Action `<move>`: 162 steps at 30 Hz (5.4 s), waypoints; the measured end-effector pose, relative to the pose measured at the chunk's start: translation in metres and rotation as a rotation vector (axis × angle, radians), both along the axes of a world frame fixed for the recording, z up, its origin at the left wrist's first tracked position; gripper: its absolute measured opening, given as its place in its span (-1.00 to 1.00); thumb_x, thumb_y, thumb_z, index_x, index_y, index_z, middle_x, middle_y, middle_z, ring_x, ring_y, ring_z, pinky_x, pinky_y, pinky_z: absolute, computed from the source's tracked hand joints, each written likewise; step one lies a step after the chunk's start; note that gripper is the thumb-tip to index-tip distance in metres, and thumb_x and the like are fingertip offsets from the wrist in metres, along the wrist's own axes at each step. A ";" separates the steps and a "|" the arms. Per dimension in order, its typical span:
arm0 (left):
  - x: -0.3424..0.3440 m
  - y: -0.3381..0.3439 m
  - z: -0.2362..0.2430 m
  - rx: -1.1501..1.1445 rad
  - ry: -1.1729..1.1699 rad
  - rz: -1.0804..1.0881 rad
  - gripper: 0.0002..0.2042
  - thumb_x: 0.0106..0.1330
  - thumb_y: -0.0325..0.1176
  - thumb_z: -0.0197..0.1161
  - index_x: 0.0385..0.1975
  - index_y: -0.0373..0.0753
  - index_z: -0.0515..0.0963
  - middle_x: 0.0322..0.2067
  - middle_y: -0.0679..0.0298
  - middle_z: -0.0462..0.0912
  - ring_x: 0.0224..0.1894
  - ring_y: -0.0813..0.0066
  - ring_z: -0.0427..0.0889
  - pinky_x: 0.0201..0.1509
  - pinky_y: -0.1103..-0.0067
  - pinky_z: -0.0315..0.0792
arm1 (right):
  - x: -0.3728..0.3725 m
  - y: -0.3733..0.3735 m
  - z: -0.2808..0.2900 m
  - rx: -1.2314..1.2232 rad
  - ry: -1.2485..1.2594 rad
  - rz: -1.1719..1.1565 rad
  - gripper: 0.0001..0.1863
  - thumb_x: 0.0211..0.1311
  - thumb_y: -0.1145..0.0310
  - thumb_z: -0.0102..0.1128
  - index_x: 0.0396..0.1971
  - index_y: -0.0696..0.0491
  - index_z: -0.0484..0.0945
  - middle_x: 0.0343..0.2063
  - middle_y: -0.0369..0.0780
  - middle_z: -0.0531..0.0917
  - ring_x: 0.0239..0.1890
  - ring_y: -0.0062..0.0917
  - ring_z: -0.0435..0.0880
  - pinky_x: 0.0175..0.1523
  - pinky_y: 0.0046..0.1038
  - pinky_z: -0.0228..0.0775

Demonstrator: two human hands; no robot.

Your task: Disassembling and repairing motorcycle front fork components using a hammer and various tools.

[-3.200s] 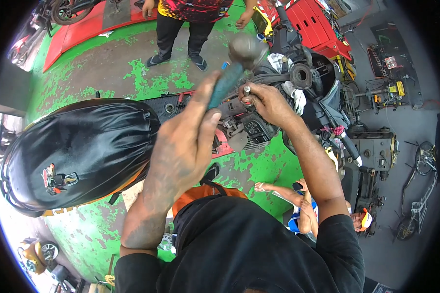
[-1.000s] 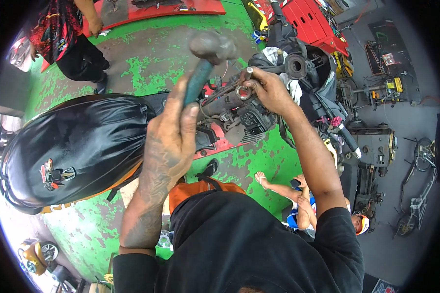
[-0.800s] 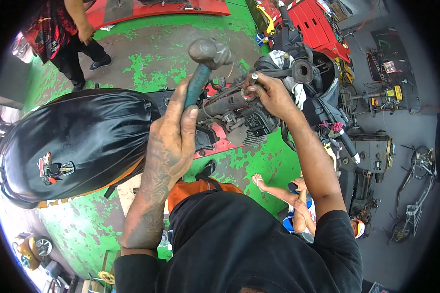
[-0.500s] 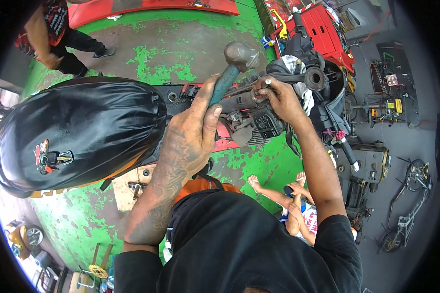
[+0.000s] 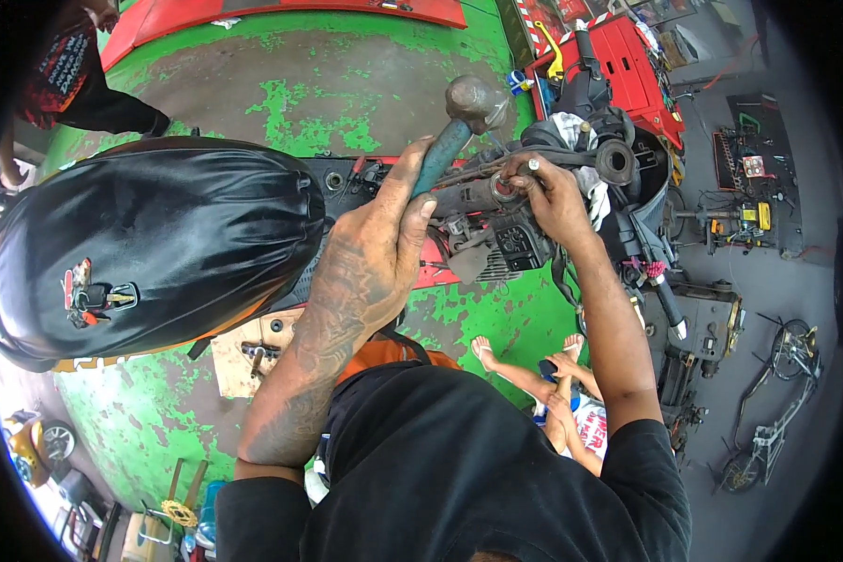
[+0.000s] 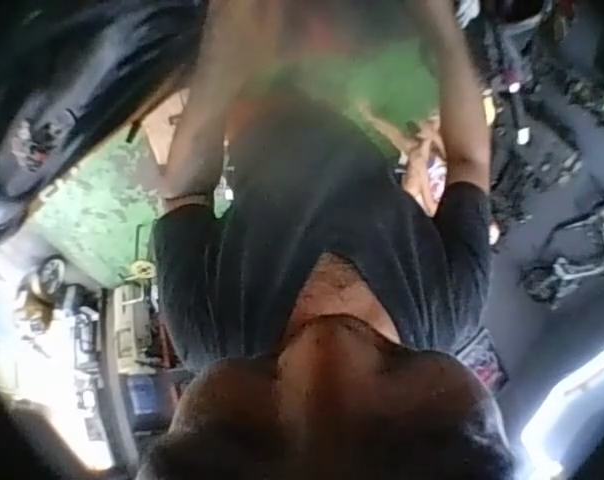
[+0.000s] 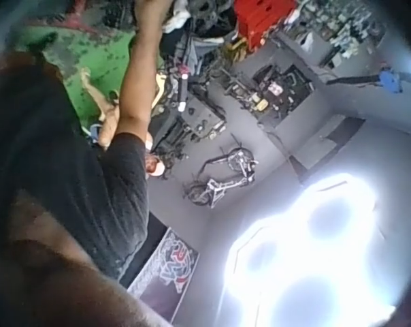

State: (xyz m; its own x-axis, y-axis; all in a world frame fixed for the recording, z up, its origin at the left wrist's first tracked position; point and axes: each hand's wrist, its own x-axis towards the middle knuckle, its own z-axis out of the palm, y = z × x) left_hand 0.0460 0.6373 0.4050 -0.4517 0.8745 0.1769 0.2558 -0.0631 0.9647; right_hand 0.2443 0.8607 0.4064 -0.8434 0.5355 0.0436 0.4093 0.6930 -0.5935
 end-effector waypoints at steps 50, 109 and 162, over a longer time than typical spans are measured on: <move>0.007 0.003 0.017 0.006 0.089 0.009 -0.56 0.53 -0.31 0.00 0.38 -0.15 0.23 -0.49 -0.01 0.55 -0.45 0.26 0.67 -0.33 0.38 0.49 | 0.007 0.005 -0.012 0.009 -0.004 0.000 -0.89 0.25 0.62 0.12 -0.23 0.17 0.52 -0.30 -0.16 0.68 -0.22 -0.41 0.68 -0.04 -0.40 0.50; 0.020 0.009 0.019 0.013 0.259 -0.113 -0.49 0.42 -0.36 0.12 0.36 -0.09 0.24 -0.37 -0.03 0.64 -0.37 -0.04 0.67 -0.34 0.21 0.50 | 0.009 0.002 0.000 -0.098 0.084 -0.035 -0.85 0.25 0.57 0.14 -0.19 0.15 0.55 -0.36 -0.06 0.66 -0.30 -0.20 0.68 -0.16 -0.34 0.47; 0.012 0.013 0.031 -0.192 0.149 -0.066 -0.51 0.43 -0.42 0.10 0.35 -0.23 0.23 -0.45 -0.07 0.60 -0.48 0.03 0.67 -0.39 0.29 0.48 | 0.005 0.002 0.017 0.003 -0.054 0.095 -0.84 0.24 0.56 0.15 -0.18 0.15 0.54 -0.36 -0.04 0.67 -0.24 -0.09 0.67 -0.17 -0.31 0.48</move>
State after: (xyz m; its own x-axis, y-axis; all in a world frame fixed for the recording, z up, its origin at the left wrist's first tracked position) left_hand 0.0583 0.6506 0.4362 -0.3741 0.9251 0.0651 0.3972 0.0964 0.9126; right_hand 0.2496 0.8624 0.4230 -0.8916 0.4528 -0.0018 0.3729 0.7319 -0.5703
